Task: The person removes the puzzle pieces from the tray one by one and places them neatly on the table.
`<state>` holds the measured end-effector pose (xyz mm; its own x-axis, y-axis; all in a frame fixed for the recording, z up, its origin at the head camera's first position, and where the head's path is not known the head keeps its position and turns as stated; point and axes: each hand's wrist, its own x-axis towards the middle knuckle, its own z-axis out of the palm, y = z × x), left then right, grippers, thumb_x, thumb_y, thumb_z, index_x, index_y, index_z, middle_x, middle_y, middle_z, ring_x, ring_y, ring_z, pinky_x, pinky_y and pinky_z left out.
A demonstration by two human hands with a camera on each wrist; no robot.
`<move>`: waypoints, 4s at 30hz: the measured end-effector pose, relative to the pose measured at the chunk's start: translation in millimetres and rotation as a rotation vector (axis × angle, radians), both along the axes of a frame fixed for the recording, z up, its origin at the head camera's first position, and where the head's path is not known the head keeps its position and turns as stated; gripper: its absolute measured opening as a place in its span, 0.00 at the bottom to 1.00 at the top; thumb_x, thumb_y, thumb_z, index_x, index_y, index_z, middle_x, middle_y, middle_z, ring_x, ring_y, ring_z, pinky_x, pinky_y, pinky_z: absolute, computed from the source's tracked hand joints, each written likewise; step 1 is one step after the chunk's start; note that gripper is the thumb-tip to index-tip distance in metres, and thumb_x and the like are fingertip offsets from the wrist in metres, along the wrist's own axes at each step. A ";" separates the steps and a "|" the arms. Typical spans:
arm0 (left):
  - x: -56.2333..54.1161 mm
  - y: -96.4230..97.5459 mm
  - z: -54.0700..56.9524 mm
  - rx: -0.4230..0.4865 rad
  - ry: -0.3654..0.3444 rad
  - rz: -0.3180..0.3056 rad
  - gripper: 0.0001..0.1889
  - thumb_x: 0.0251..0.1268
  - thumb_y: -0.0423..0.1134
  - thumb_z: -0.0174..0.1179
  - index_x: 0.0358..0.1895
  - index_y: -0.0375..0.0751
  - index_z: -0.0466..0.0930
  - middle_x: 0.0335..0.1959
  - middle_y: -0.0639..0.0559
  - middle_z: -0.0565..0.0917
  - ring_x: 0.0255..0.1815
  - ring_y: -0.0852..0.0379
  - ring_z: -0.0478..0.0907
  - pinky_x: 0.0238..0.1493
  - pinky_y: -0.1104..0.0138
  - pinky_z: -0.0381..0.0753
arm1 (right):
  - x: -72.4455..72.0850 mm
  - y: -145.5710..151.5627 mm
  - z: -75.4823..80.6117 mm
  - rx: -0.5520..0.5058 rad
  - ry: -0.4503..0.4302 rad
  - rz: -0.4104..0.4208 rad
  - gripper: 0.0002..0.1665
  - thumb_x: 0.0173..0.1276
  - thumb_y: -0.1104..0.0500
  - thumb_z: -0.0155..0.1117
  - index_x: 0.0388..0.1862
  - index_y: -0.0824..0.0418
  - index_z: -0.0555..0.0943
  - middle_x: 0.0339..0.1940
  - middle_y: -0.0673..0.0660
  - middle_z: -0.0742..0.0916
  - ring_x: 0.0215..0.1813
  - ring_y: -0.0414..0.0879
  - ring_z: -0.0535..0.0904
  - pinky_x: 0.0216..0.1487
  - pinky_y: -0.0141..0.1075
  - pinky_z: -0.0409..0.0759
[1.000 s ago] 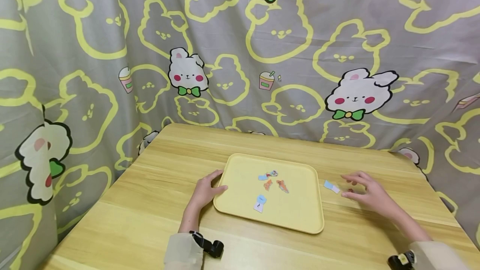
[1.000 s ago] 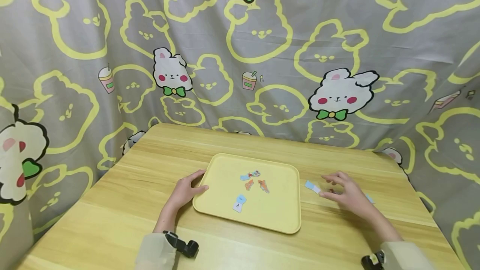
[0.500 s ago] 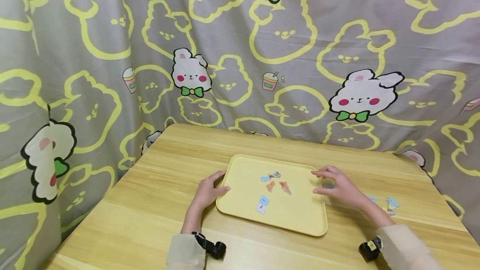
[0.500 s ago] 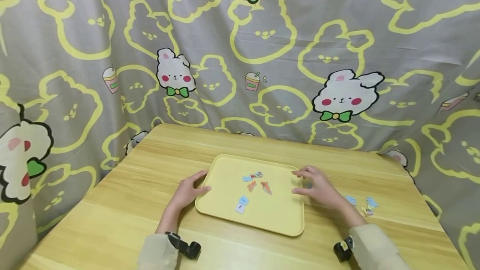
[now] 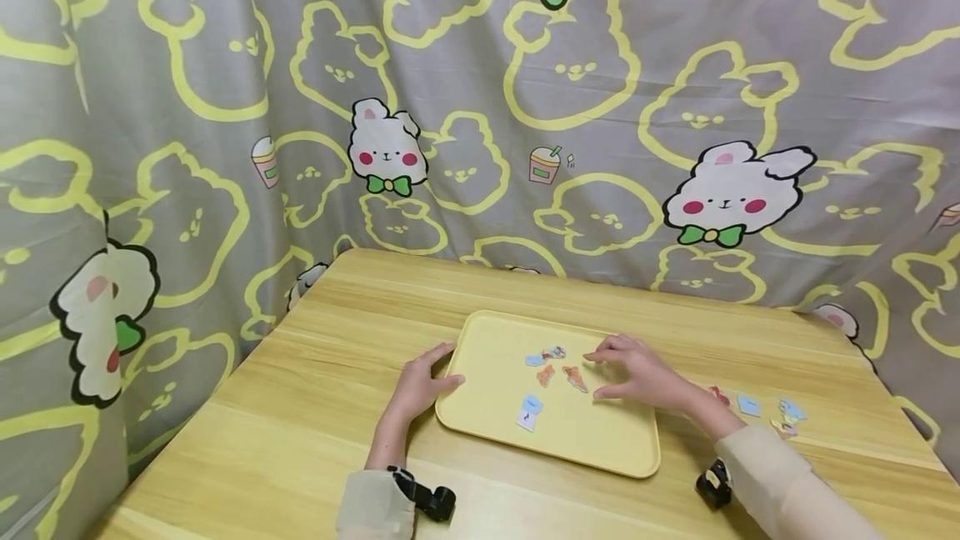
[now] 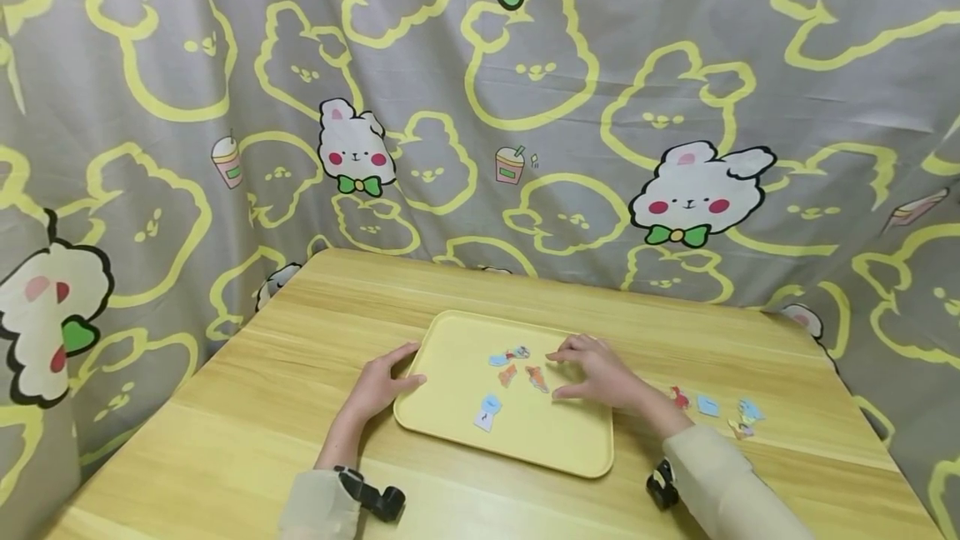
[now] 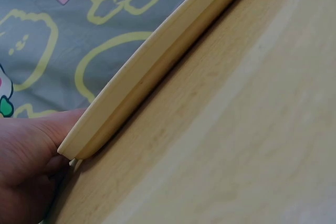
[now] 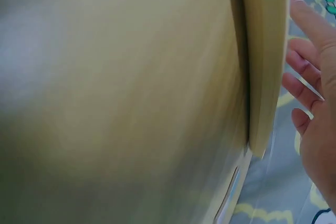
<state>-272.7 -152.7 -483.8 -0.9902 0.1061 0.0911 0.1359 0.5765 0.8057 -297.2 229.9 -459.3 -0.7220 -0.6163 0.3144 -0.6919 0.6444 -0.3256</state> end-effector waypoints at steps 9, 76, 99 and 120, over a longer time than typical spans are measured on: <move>0.5 3.1 0.5 0.006 0.006 -0.006 0.31 0.60 0.39 0.68 0.67 0.40 0.72 0.70 0.35 0.70 0.72 0.34 0.65 0.74 0.43 0.64 | -5.6 -12.3 -0.3 0.097 -0.019 0.057 0.30 0.57 0.43 0.73 0.55 0.56 0.84 0.46 0.48 0.84 0.51 0.44 0.76 0.54 0.45 0.72; 1.1 1.2 1.5 0.016 -0.021 0.001 0.31 0.60 0.39 0.68 0.68 0.42 0.72 0.72 0.35 0.68 0.74 0.34 0.63 0.73 0.42 0.64 | 30.4 15.0 2.8 -0.310 -0.062 -0.028 0.21 0.52 0.59 0.79 0.45 0.45 0.82 0.41 0.42 0.82 0.46 0.34 0.75 0.48 0.36 0.78; 1.3 1.3 0.1 -0.003 0.009 0.001 0.31 0.59 0.39 0.69 0.67 0.41 0.73 0.70 0.35 0.70 0.72 0.34 0.65 0.73 0.43 0.65 | 53.9 57.8 -4.5 -0.251 0.038 -0.047 0.23 0.48 0.62 0.80 0.43 0.47 0.83 0.40 0.40 0.81 0.44 0.33 0.76 0.48 0.28 0.76; 2.5 1.6 0.5 0.003 0.005 -0.005 0.31 0.60 0.39 0.68 0.68 0.41 0.72 0.71 0.34 0.70 0.73 0.33 0.64 0.73 0.42 0.65 | 69.9 94.8 -11.5 -0.232 0.036 -0.059 0.23 0.49 0.62 0.80 0.44 0.48 0.83 0.40 0.41 0.82 0.43 0.35 0.75 0.45 0.23 0.74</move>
